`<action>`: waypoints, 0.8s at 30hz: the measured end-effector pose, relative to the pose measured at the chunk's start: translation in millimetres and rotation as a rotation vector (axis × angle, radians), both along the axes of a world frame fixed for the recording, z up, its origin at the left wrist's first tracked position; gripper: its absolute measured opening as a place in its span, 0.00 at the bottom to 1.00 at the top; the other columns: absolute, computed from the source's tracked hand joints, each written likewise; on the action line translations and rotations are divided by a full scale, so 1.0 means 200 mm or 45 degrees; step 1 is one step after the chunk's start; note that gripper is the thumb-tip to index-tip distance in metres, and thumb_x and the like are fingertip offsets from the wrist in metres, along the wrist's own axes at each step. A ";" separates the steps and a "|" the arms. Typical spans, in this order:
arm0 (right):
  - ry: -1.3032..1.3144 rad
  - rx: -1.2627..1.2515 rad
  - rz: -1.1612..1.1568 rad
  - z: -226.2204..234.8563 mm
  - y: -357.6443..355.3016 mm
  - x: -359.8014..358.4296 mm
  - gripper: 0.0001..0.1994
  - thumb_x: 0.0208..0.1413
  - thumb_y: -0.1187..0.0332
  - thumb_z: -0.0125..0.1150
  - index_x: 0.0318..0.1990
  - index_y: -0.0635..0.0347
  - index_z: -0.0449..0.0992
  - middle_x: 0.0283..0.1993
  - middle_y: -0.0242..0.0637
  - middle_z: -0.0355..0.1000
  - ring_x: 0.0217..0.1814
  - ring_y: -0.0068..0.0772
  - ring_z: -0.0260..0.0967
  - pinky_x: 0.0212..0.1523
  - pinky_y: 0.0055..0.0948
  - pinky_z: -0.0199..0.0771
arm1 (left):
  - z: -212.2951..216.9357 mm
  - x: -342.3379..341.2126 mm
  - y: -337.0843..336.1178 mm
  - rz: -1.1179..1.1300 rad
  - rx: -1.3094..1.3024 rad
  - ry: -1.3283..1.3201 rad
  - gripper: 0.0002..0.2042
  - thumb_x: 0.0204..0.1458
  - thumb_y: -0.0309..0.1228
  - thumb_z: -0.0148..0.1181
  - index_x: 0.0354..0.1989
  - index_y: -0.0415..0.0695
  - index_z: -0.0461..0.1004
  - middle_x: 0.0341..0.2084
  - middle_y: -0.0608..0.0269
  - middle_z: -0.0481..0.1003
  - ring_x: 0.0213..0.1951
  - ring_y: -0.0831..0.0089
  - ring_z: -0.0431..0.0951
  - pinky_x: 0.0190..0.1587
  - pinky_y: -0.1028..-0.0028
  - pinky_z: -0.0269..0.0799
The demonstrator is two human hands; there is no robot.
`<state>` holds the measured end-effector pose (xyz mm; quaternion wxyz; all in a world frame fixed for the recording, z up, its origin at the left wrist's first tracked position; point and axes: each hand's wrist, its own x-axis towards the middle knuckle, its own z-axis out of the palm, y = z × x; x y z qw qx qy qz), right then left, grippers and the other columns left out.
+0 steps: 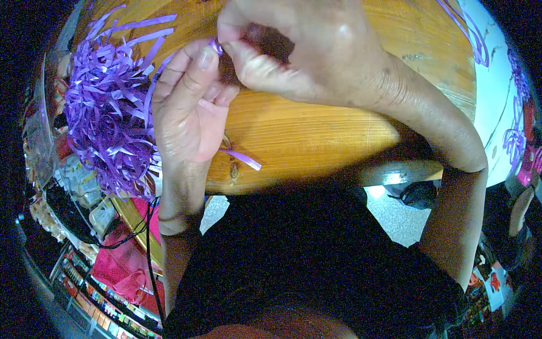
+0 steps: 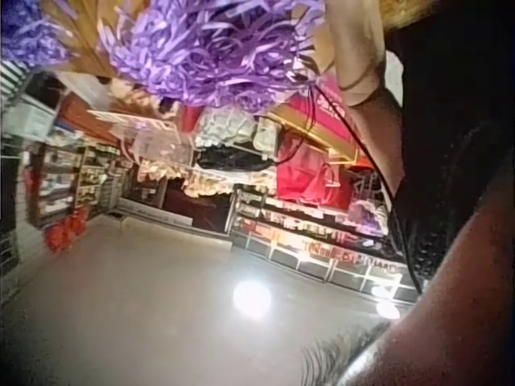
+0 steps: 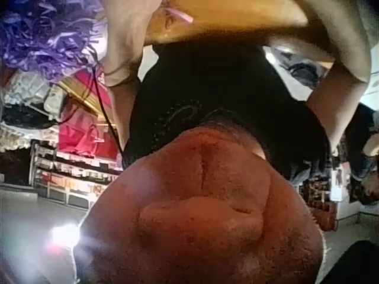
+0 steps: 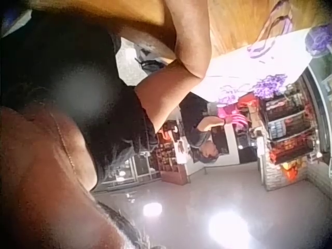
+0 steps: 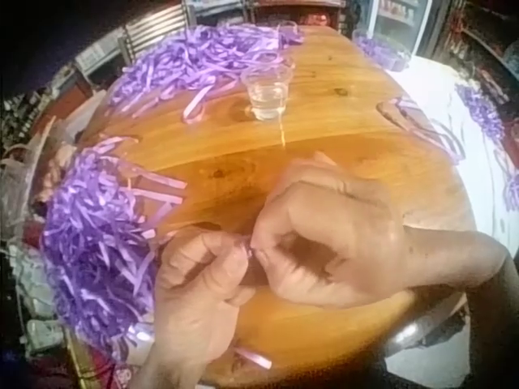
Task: Tying small knots into strips of purple ribbon at a wooden table.
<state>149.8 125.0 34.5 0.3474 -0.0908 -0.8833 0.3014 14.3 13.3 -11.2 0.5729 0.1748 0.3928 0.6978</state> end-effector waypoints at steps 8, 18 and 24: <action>-0.240 -0.488 -0.112 -0.01 -0.01 0.02 0.04 0.45 0.76 0.61 0.29 0.63 0.72 0.25 0.30 0.70 0.23 0.15 0.64 0.23 0.15 0.63 | -0.02 -0.02 0.00 -0.023 0.070 0.106 0.09 0.48 0.20 0.60 0.39 0.37 0.74 0.23 0.71 0.71 0.21 0.87 0.61 0.22 0.86 0.51; -0.133 -0.808 -0.015 -0.02 -0.01 0.02 0.03 0.47 0.77 0.58 0.31 0.62 0.73 0.26 0.26 0.70 0.27 0.12 0.64 0.27 0.14 0.64 | 0.00 -0.01 -0.01 0.062 -0.001 0.215 0.08 0.48 0.19 0.59 0.38 0.37 0.75 0.24 0.71 0.72 0.24 0.88 0.65 0.25 0.88 0.57; -0.220 -0.830 -0.098 -0.02 -0.01 0.02 0.03 0.48 0.78 0.58 0.31 0.63 0.72 0.25 0.25 0.69 0.26 0.12 0.64 0.27 0.13 0.63 | 0.00 -0.01 -0.01 0.076 0.033 0.340 0.08 0.47 0.18 0.61 0.36 0.37 0.76 0.25 0.72 0.72 0.27 0.88 0.67 0.28 0.88 0.59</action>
